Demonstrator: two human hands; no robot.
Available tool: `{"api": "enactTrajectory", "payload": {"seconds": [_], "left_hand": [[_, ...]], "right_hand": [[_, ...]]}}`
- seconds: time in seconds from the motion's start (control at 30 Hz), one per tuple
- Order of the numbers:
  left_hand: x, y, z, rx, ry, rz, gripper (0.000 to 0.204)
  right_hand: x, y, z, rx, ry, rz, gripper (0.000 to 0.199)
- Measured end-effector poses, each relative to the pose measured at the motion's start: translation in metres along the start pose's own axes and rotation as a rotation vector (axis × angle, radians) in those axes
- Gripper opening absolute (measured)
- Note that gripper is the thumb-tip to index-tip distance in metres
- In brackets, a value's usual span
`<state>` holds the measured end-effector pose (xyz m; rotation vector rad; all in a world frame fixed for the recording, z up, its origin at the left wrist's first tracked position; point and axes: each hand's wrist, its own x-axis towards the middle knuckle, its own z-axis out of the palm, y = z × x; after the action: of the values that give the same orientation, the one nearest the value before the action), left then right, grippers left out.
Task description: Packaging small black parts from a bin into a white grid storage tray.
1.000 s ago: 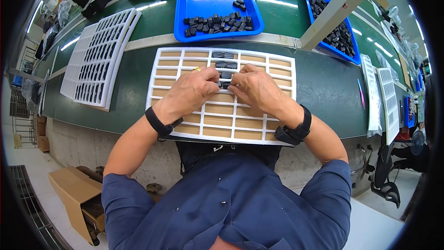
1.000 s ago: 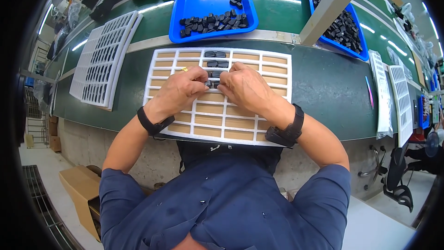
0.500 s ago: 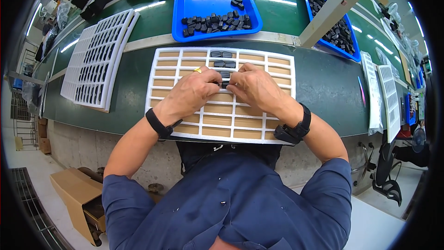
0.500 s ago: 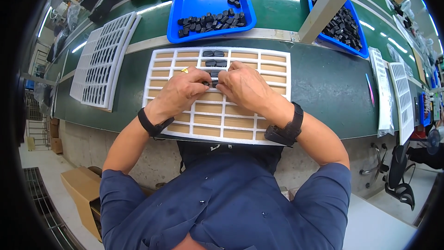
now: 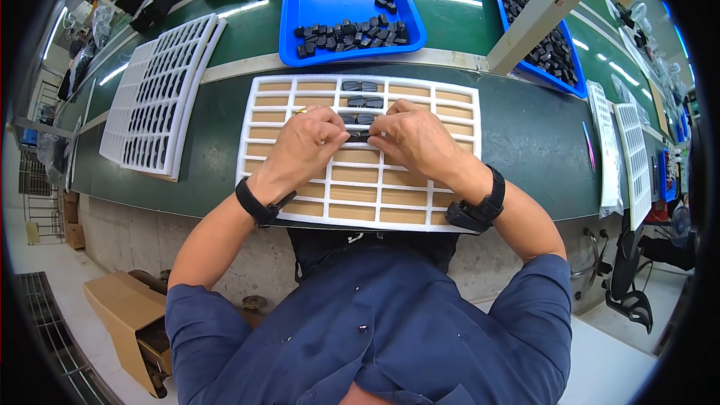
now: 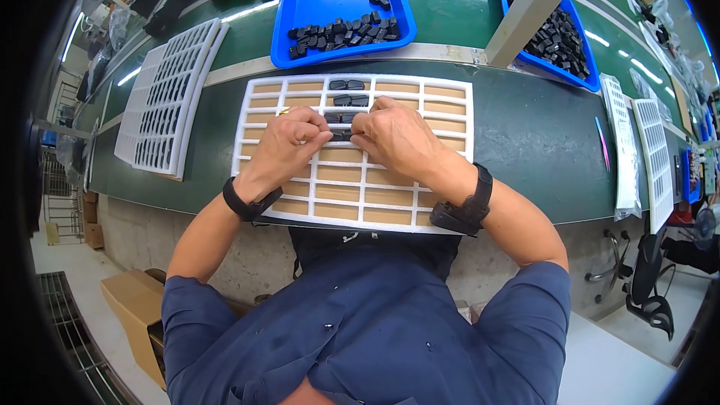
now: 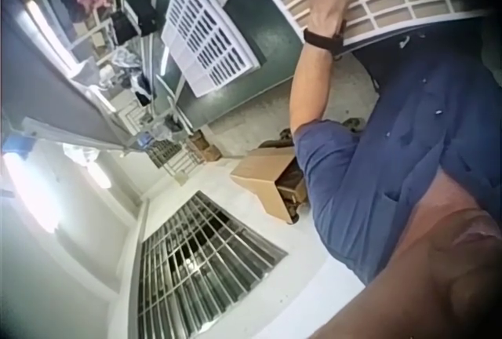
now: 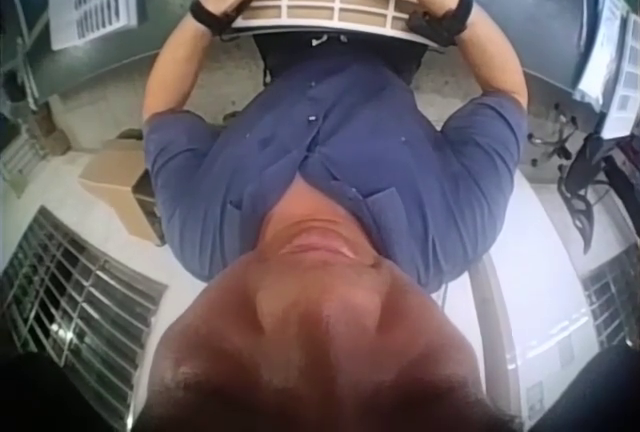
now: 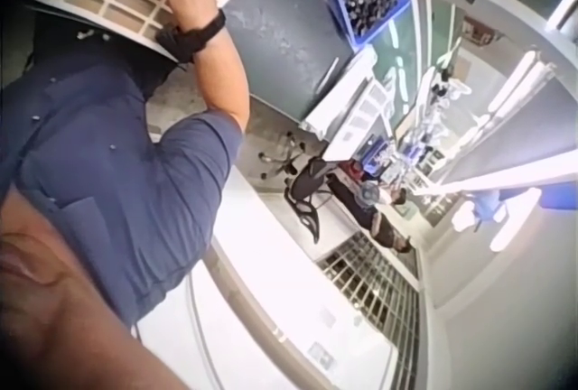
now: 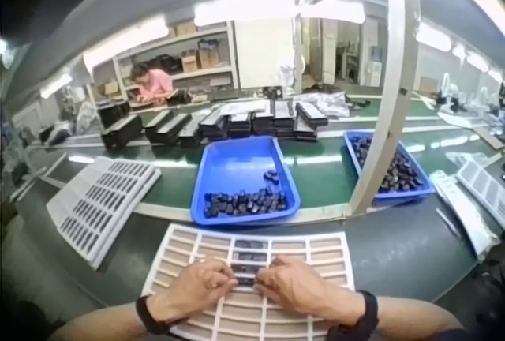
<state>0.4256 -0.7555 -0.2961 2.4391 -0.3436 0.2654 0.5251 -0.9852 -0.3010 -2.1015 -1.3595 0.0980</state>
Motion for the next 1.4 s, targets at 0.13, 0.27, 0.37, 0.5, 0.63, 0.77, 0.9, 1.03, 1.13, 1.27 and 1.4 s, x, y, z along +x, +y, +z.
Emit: {"api": "enactTrajectory", "payload": {"seconds": [0.13,0.27,0.37,0.5,0.63,0.77,0.9,1.03,1.13,1.27,1.4], "left_hand": [[0.004,-0.004,0.003,-0.011,-0.040,0.072,0.008],[0.007,-0.006,0.005,-0.010,-0.053,0.097,0.008],[0.008,-0.004,0.003,-0.007,-0.052,0.098,0.008],[0.006,-0.006,0.004,0.002,-0.053,0.114,0.006],[0.007,-0.008,0.006,0.006,-0.073,0.118,0.005],[0.006,-0.009,0.005,0.014,-0.092,0.107,0.004],[0.007,0.000,-0.012,-0.012,-0.095,0.093,0.006],[0.032,0.036,-0.075,-0.109,-0.067,-0.078,0.013],[0.061,0.017,-0.097,-0.019,0.045,-0.128,0.016],[0.123,-0.035,-0.080,0.178,-0.077,-0.218,0.019],[0.150,-0.068,-0.041,0.281,-0.108,-0.272,0.025]], "right_hand": [[-0.001,0.002,0.003,-0.022,0.024,-0.036,0.013],[-0.001,0.000,0.002,-0.044,0.021,-0.060,0.012],[-0.002,-0.006,0.000,-0.075,0.044,-0.104,0.009],[-0.002,-0.004,0.001,-0.159,0.025,-0.221,0.008],[-0.005,-0.001,0.002,-0.143,-0.051,-0.275,0.008],[-0.005,-0.009,-0.006,-0.294,-0.140,-0.349,0.009],[-0.001,-0.010,-0.007,-0.204,-0.085,-0.347,0.008],[0.027,0.020,-0.040,-0.151,0.008,-0.258,0.008],[0.080,0.042,-0.062,-0.179,-0.027,-0.095,0.012],[0.146,0.091,-0.052,-0.147,-0.095,0.026,0.016],[0.173,0.119,-0.029,-0.184,-0.100,-0.011,0.019]]}}
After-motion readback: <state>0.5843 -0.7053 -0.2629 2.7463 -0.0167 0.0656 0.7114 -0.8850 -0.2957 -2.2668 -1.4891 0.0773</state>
